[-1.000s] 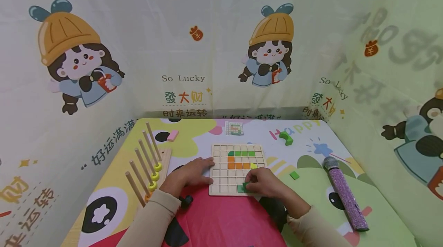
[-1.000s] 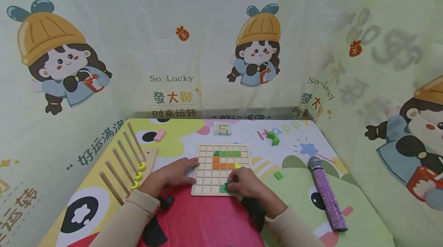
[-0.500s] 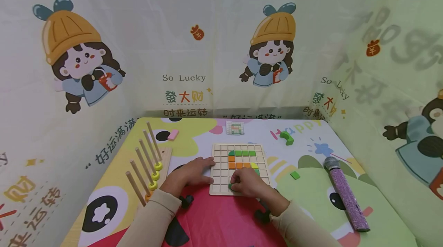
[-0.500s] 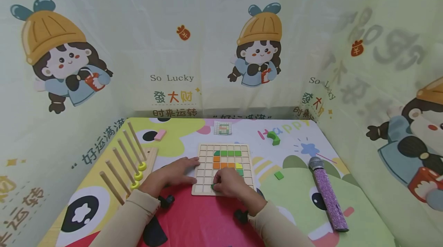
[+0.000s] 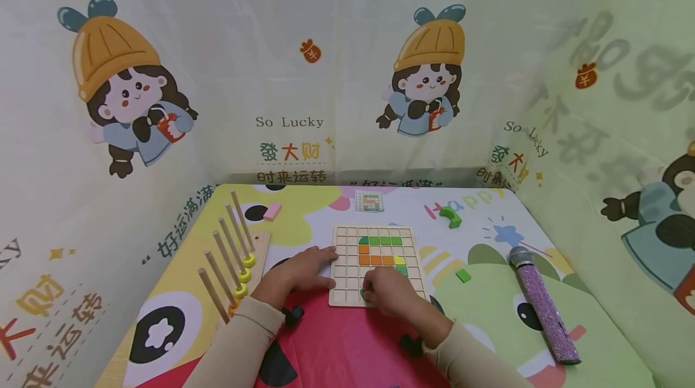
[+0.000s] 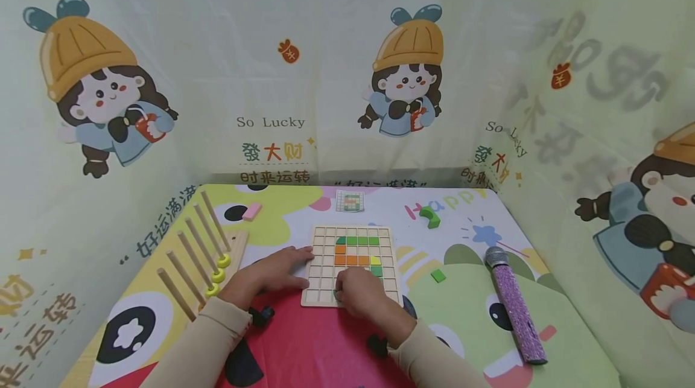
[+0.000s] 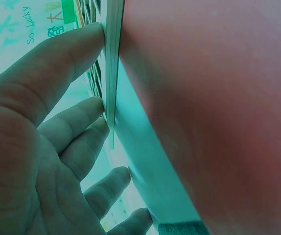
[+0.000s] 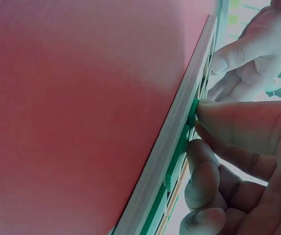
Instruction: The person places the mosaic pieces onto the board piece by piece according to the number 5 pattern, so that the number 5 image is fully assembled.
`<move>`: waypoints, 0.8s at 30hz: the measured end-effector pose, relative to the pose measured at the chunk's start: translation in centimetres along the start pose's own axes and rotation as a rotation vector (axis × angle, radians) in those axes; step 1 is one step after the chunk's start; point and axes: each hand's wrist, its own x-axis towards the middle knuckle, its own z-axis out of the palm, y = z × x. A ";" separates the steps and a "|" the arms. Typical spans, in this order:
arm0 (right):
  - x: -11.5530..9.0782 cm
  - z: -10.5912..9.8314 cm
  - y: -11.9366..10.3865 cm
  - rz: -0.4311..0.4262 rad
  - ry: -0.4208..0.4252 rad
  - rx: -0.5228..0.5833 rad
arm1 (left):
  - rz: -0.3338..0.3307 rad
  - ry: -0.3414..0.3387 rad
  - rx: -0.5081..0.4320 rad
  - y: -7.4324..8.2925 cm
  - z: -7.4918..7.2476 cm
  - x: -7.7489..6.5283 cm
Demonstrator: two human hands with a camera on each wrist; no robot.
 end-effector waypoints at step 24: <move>-2.1 -3.5 6.7 0.231 0.102 0.156 | -0.021 -0.016 0.006 -0.5 0.1 0.4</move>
